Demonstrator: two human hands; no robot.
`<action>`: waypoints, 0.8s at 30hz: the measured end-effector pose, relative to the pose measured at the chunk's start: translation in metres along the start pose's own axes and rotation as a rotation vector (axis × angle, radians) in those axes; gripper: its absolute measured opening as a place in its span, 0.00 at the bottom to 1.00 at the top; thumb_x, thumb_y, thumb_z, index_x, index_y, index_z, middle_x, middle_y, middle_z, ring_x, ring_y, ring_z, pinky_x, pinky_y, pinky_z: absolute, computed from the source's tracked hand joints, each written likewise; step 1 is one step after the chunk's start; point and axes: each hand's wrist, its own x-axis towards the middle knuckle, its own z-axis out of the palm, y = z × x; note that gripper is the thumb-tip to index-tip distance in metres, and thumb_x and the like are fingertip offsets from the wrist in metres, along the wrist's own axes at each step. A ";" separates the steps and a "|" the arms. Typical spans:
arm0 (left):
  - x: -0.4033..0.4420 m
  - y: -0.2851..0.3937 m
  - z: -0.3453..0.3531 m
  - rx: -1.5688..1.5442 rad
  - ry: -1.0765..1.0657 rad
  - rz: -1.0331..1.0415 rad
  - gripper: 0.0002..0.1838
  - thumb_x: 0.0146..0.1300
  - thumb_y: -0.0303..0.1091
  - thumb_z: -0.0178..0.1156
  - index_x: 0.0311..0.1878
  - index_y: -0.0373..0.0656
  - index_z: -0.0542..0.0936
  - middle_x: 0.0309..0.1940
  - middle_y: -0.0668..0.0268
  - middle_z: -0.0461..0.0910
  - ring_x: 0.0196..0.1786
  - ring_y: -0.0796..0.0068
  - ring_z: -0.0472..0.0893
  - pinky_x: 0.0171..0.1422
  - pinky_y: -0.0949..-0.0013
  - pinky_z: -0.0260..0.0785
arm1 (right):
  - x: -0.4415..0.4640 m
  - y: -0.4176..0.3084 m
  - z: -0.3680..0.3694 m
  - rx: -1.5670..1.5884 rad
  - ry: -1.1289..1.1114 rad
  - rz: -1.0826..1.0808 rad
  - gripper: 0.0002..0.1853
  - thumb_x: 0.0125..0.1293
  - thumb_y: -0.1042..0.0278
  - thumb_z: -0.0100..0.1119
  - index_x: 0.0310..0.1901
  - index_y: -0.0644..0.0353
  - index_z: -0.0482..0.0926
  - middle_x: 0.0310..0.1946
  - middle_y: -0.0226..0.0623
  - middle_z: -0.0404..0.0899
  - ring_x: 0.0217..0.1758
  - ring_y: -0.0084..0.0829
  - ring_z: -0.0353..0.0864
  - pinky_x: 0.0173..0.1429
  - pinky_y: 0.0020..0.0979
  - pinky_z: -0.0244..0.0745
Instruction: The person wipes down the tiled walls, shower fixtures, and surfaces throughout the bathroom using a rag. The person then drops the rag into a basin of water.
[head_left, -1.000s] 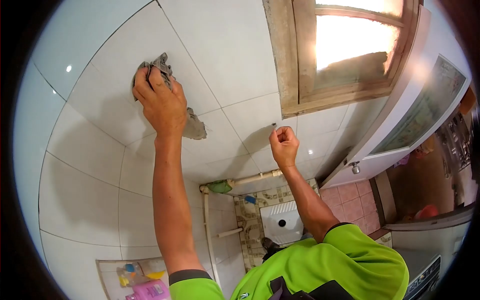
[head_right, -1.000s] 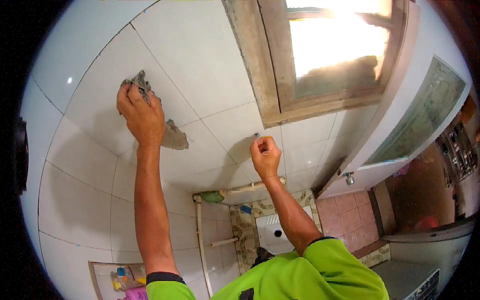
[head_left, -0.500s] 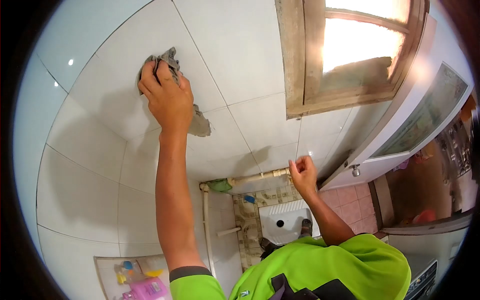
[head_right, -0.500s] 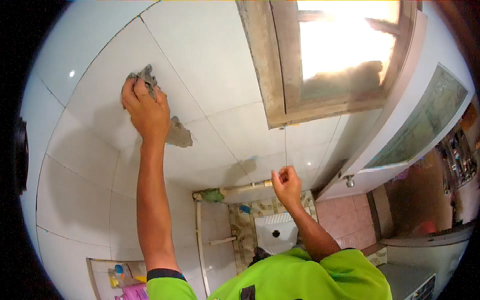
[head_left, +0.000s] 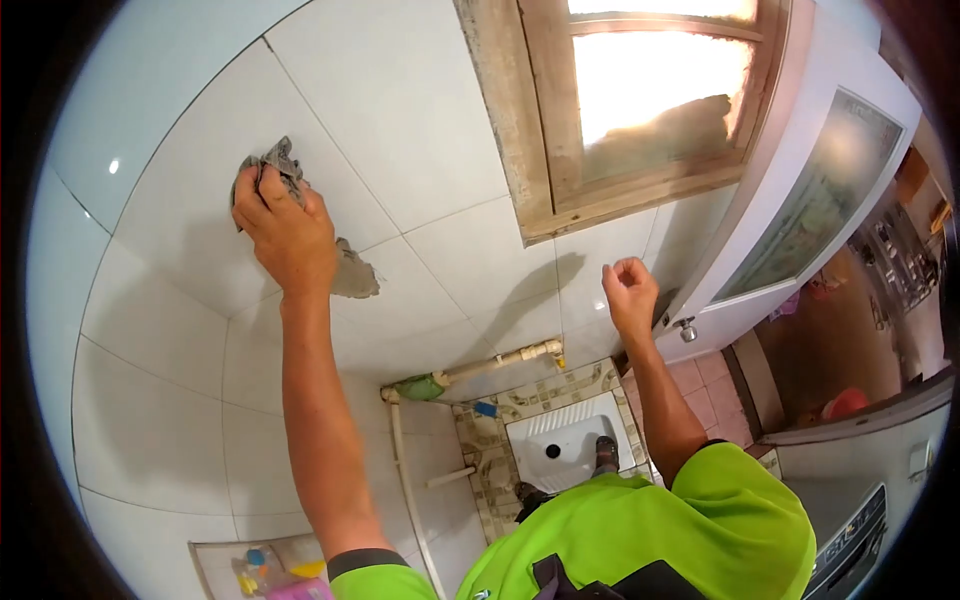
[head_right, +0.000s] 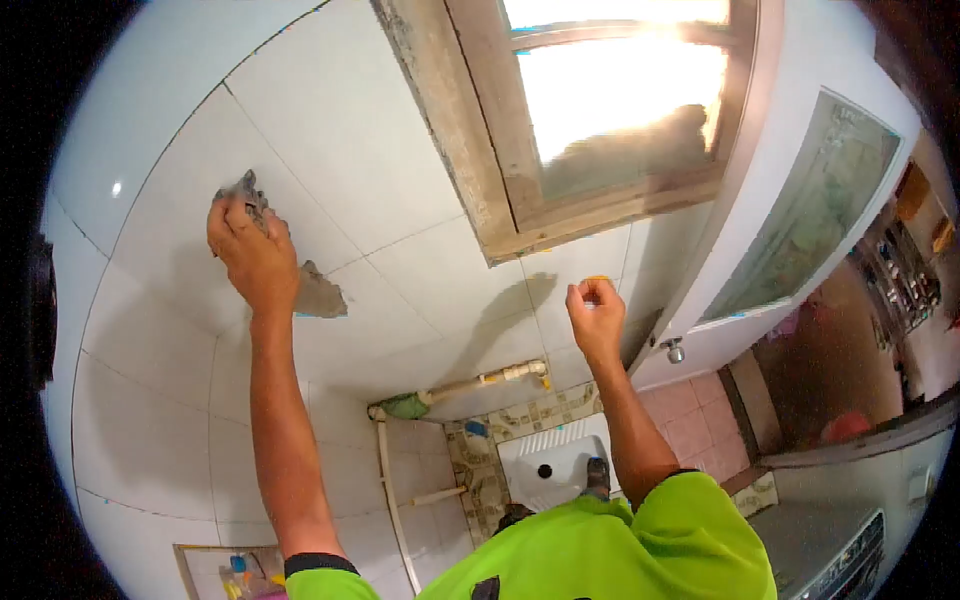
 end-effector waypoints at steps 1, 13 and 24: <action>0.000 0.000 0.001 -0.003 0.001 0.002 0.27 0.62 0.29 0.66 0.61 0.44 0.67 0.65 0.54 0.63 0.66 0.46 0.67 0.52 0.54 0.81 | 0.009 -0.001 0.004 -0.018 0.031 -0.199 0.08 0.61 0.76 0.66 0.29 0.62 0.75 0.31 0.33 0.75 0.37 0.26 0.76 0.44 0.28 0.71; 0.000 -0.005 0.005 0.012 0.016 0.035 0.26 0.64 0.28 0.65 0.62 0.45 0.65 0.65 0.51 0.64 0.66 0.44 0.67 0.51 0.50 0.80 | 0.039 -0.020 0.043 -0.081 0.158 -0.517 0.08 0.56 0.75 0.69 0.29 0.60 0.77 0.53 0.43 0.70 0.60 0.39 0.71 0.66 0.37 0.65; 0.000 -0.006 0.004 -0.019 0.029 0.057 0.27 0.64 0.28 0.64 0.63 0.44 0.64 0.64 0.48 0.65 0.66 0.43 0.67 0.56 0.48 0.77 | 0.047 -0.021 0.056 -0.102 0.190 -0.506 0.08 0.54 0.74 0.70 0.29 0.61 0.78 0.52 0.47 0.71 0.59 0.47 0.71 0.64 0.43 0.67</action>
